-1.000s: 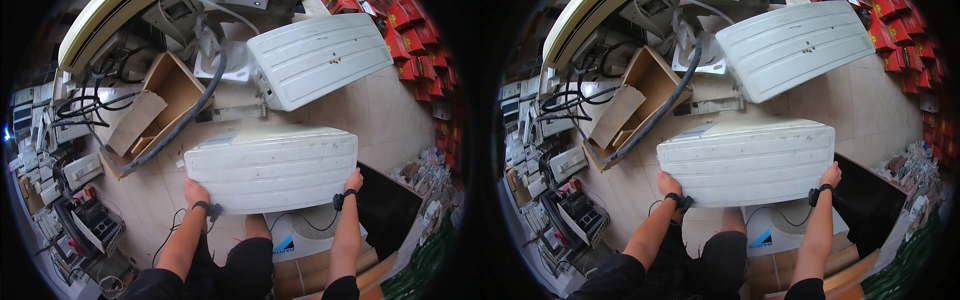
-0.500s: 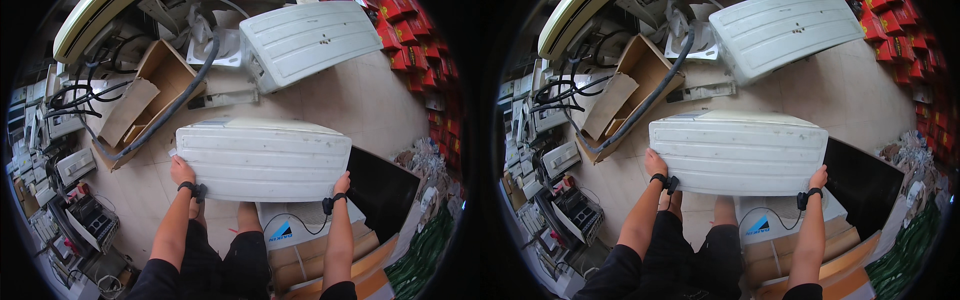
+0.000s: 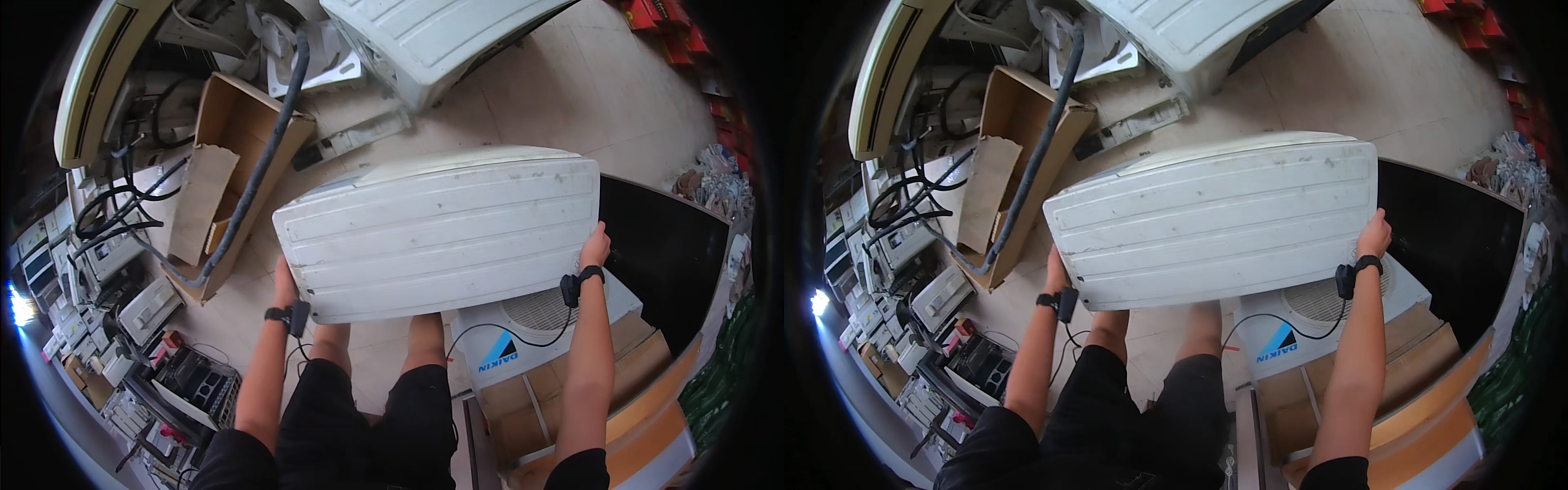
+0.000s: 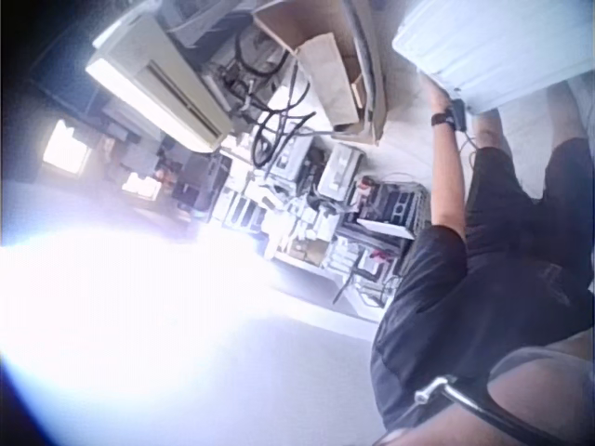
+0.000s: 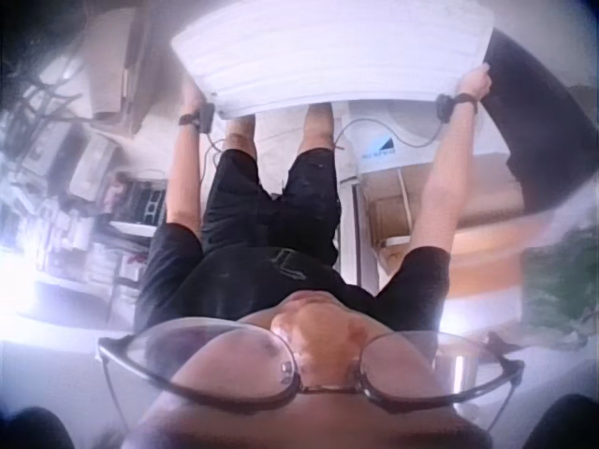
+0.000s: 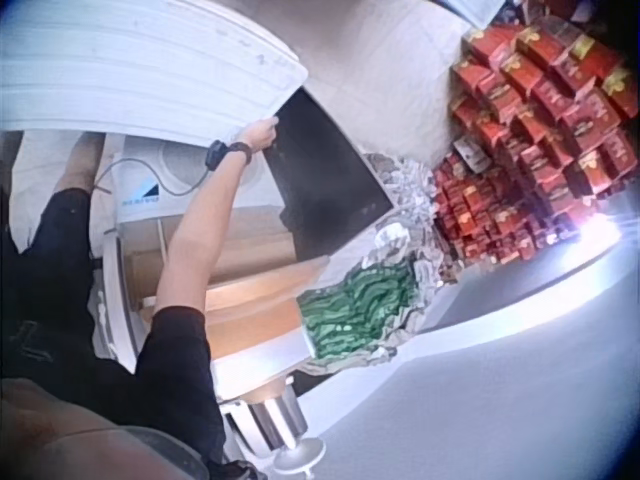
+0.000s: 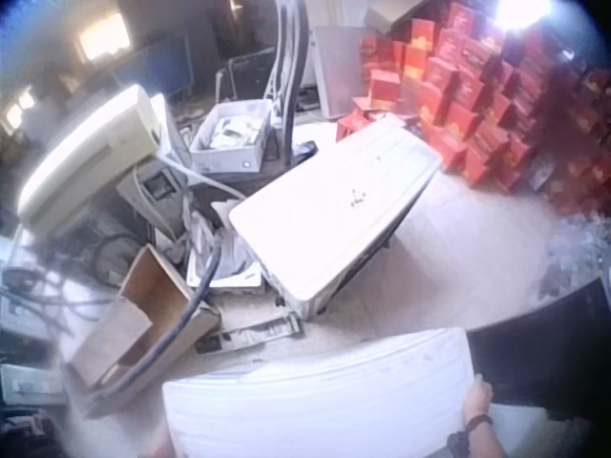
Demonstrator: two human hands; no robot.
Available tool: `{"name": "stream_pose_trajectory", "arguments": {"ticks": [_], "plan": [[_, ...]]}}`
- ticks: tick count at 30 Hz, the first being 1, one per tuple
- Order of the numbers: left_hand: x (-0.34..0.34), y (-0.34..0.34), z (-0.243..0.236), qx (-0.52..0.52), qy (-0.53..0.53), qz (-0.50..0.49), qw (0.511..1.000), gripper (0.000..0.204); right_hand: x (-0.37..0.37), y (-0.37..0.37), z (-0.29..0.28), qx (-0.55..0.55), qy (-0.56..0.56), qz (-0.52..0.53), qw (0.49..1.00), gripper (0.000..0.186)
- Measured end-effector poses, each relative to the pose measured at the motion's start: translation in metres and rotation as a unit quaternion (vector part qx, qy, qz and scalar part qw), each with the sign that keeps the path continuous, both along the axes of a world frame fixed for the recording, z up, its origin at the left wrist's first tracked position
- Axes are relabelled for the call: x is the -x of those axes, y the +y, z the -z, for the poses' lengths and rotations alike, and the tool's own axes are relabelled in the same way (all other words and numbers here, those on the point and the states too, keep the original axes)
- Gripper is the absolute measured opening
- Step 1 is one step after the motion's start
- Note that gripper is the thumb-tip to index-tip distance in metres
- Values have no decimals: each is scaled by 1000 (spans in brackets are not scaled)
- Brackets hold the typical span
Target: The person tapes a cardboard box shut and سپس moves several large air conditioning unit covers or parts from one location to another in a cluttered room.
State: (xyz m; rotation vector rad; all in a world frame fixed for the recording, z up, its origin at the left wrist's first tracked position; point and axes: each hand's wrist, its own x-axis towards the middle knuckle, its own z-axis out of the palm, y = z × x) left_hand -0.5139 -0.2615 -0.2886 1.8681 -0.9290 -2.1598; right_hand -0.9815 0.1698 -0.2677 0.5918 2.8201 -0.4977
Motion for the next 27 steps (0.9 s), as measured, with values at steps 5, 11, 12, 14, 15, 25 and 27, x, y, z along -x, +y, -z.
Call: {"name": "stream_pose_trajectory", "arguments": {"ticks": [5, 11, 12, 14, 15, 25, 27], "plan": [[-32, -36, 56, -45, 12, 131, 990, 44, 1, 0, -1, 43, -8, -2, 999, 61], [-29, -28, 63, -37, 25, 162, 986, 44, 11, 21, 14, 63, 24, 7, 998, 61], [-26, -24, 56, -21, 10, 172, 985, 45, 11, 23, 15, 77, 21, 11, 997, 61], [-15, -16, 38, 30, 2, 205, 978, 42, 9, 26, 14, 123, 16, 20, 992, 61], [-20, -15, 40, 20, 12, 184, 983, 41, 10, 28, 17, 127, 15, 20, 992, 60], [-43, -1, 71, 148, 12, 217, 965, 25, 21, 39, 24, 333, -66, -18, 940, 50], [-48, 12, 81, 188, 12, 162, 969, 22, 27, 32, 22, 361, -124, -37, 923, 51]]}}
